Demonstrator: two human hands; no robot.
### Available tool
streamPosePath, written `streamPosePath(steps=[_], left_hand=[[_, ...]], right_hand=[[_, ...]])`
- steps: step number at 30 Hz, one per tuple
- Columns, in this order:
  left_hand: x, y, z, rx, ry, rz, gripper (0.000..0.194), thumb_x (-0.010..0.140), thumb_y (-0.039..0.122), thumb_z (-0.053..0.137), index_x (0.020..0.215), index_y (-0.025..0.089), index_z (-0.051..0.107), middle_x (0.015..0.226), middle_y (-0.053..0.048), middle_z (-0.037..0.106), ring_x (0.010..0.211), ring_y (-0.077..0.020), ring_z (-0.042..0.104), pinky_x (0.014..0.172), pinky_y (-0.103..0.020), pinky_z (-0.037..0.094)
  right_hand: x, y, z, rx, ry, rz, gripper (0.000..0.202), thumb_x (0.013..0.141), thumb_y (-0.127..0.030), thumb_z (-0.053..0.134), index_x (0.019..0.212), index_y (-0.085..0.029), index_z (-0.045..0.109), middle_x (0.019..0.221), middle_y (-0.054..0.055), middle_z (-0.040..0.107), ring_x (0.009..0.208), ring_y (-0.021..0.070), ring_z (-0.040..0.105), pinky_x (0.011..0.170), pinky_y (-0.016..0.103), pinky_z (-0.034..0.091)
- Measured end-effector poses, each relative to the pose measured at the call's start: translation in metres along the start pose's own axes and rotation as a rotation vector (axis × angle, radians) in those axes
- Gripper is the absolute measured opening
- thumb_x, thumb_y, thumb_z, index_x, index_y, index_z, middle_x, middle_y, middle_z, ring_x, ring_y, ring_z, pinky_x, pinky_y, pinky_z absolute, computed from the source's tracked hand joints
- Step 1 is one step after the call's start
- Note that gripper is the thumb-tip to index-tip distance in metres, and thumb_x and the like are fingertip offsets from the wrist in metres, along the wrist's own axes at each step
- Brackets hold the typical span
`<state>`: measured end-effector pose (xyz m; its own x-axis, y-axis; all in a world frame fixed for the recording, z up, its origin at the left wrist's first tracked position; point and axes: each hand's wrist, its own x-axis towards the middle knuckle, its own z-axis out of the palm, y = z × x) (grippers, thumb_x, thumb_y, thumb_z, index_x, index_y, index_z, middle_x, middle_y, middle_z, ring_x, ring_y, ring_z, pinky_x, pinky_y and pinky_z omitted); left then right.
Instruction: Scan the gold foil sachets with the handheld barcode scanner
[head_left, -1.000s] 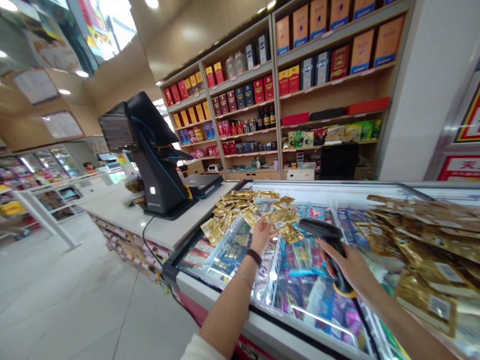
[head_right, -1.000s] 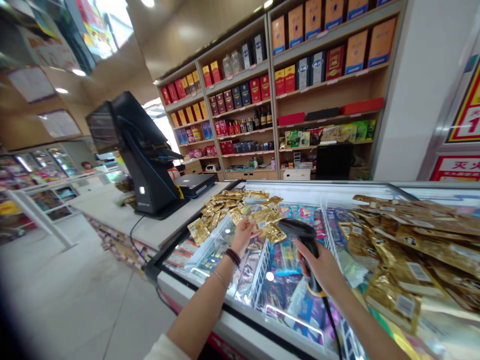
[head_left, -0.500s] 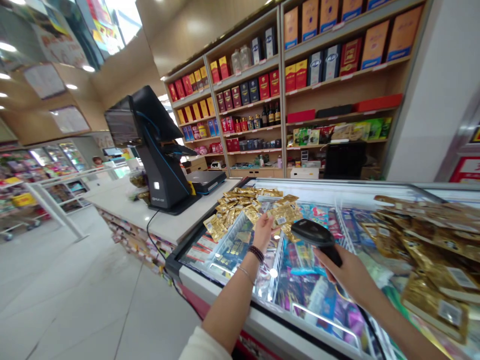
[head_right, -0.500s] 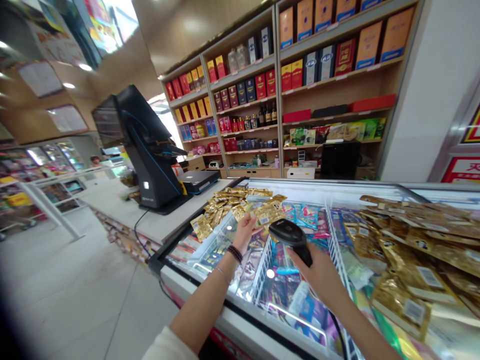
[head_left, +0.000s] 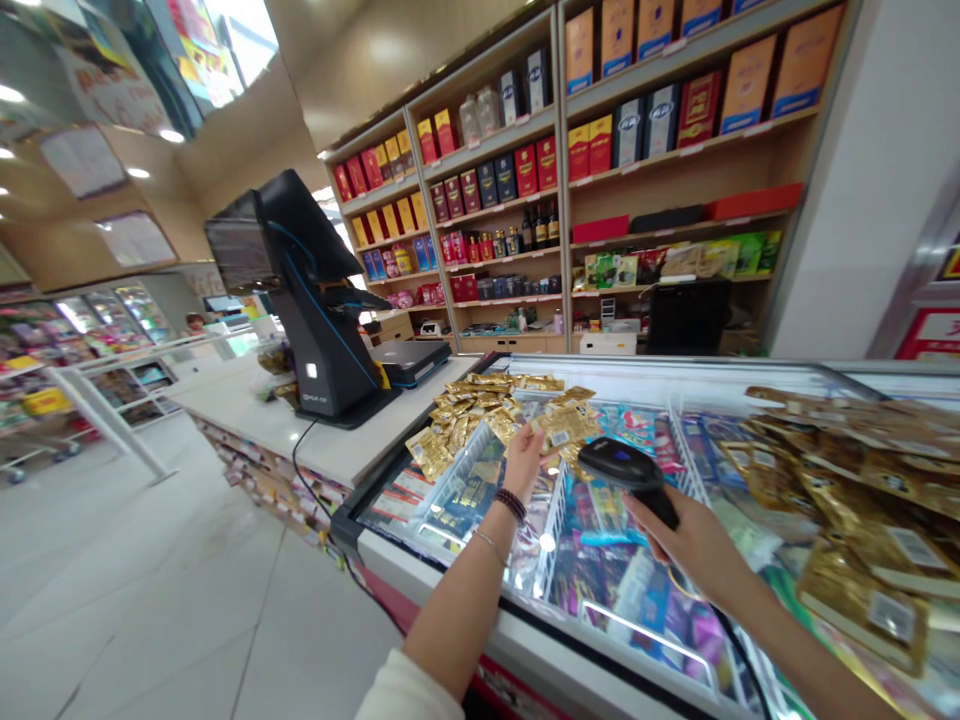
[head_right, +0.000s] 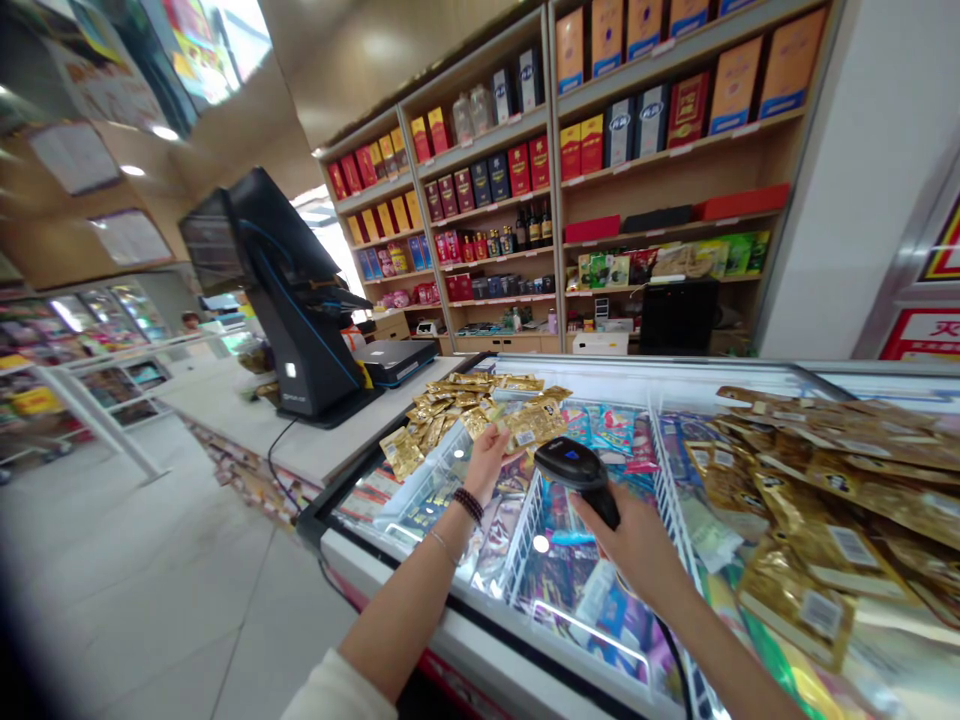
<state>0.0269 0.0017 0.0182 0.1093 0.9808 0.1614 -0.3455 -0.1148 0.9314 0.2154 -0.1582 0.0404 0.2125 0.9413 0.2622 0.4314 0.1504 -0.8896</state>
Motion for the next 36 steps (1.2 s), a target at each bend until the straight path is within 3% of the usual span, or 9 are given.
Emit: streamPosePath(steps=[3, 13, 17, 20, 23, 25, 28, 32, 36], left_hand=[[0.0, 0.0, 0.0, -0.004, 0.013, 0.012, 0.048, 0.072, 0.055, 0.093, 0.09, 0.02, 0.065, 0.074, 0.004, 0.062, 0.077, -0.0145, 0.066, 0.093, -0.038, 0.064], [-0.001, 0.0, 0.002, 0.048, 0.058, 0.02, 0.048, 0.072, 0.054, 0.092, 0.079, 0.02, 0.059, 0.066, 0.009, 0.046, 0.065, -0.0092, 0.05, 0.088, -0.039, 0.066], [-0.002, -0.004, 0.004, 0.061, 0.141, -0.034, 0.048, 0.067, 0.05, 0.095, 0.074, 0.02, 0.058, 0.063, 0.008, 0.051, 0.066, -0.0112, 0.058, 0.09, -0.042, 0.066], [-0.001, -0.008, 0.007, 0.055, 0.074, -0.071, 0.037, 0.072, 0.044, 0.092, 0.085, 0.019, 0.067, 0.082, -0.002, 0.074, 0.083, -0.021, 0.074, 0.093, -0.047, 0.066], [-0.001, -0.014, 0.018, 0.019, 0.047, -0.108, 0.028, 0.076, 0.037, 0.089, 0.089, 0.019, 0.071, 0.093, -0.006, 0.08, 0.09, -0.0258, 0.079, 0.094, -0.049, 0.066], [-0.002, -0.02, 0.035, -0.026, 0.019, -0.129, 0.023, 0.08, 0.032, 0.087, 0.094, 0.02, 0.073, 0.099, -0.007, 0.082, 0.094, -0.0262, 0.081, 0.095, -0.047, 0.066], [-0.006, -0.031, 0.074, -0.088, -0.03, -0.206, 0.016, 0.086, 0.025, 0.082, 0.1, 0.022, 0.075, 0.101, -0.007, 0.082, 0.095, -0.0259, 0.082, 0.097, -0.047, 0.067], [-0.009, -0.036, 0.148, -0.181, -0.151, -0.329, 0.01, 0.093, 0.013, 0.075, 0.099, 0.021, 0.074, 0.1, -0.008, 0.082, 0.101, -0.0258, 0.082, 0.104, -0.048, 0.064], [-0.011, -0.027, 0.231, -0.341, -0.311, -0.357, 0.004, 0.098, 0.016, 0.071, 0.094, 0.017, 0.071, 0.109, -0.013, 0.082, 0.11, -0.0262, 0.08, 0.115, -0.046, 0.057]], right_hand=[[-0.001, -0.001, 0.0, -0.009, 0.016, 0.003, 0.047, 0.084, -0.075, 0.061, 0.073, -0.029, 0.058, 0.041, -0.004, 0.055, 0.04, 0.0219, 0.055, 0.053, 0.035, 0.04], [0.015, 0.017, -0.015, 0.067, 0.061, 0.015, 0.05, 0.084, -0.074, 0.063, 0.067, -0.028, 0.058, 0.04, -0.002, 0.056, 0.038, 0.0172, 0.051, 0.05, 0.033, 0.042], [0.014, 0.022, -0.045, 0.187, 0.156, 0.032, 0.051, 0.087, -0.071, 0.065, 0.065, -0.026, 0.057, 0.04, -0.004, 0.053, 0.037, 0.0136, 0.048, 0.047, 0.029, 0.041], [0.007, 0.035, -0.08, 0.252, 0.258, 0.068, 0.053, 0.083, -0.073, 0.069, 0.066, -0.025, 0.057, 0.045, -0.004, 0.055, 0.036, 0.012, 0.047, 0.042, 0.027, 0.037], [-0.005, 0.053, -0.125, 0.303, 0.339, 0.102, 0.055, 0.075, -0.076, 0.074, 0.066, -0.024, 0.058, 0.051, -0.003, 0.059, 0.035, 0.0116, 0.047, 0.039, 0.028, 0.037], [-0.016, 0.063, -0.156, 0.298, 0.419, 0.126, 0.056, 0.071, -0.077, 0.076, 0.063, -0.024, 0.058, 0.051, -0.003, 0.058, 0.035, 0.012, 0.048, 0.04, 0.028, 0.038], [-0.033, 0.075, -0.198, 0.275, 0.58, 0.16, 0.056, 0.066, -0.074, 0.08, 0.058, -0.024, 0.057, 0.048, -0.002, 0.057, 0.036, 0.0127, 0.048, 0.04, 0.029, 0.038], [-0.053, 0.081, -0.233, 0.306, 0.747, 0.141, 0.053, 0.066, -0.07, 0.084, 0.061, -0.023, 0.06, 0.05, -0.001, 0.059, 0.036, 0.0122, 0.048, 0.04, 0.028, 0.036], [-0.069, 0.082, -0.248, 0.265, 0.828, 0.126, 0.053, 0.072, -0.072, 0.079, 0.063, -0.023, 0.062, 0.049, -0.001, 0.058, 0.037, 0.0123, 0.047, 0.04, 0.028, 0.036]])
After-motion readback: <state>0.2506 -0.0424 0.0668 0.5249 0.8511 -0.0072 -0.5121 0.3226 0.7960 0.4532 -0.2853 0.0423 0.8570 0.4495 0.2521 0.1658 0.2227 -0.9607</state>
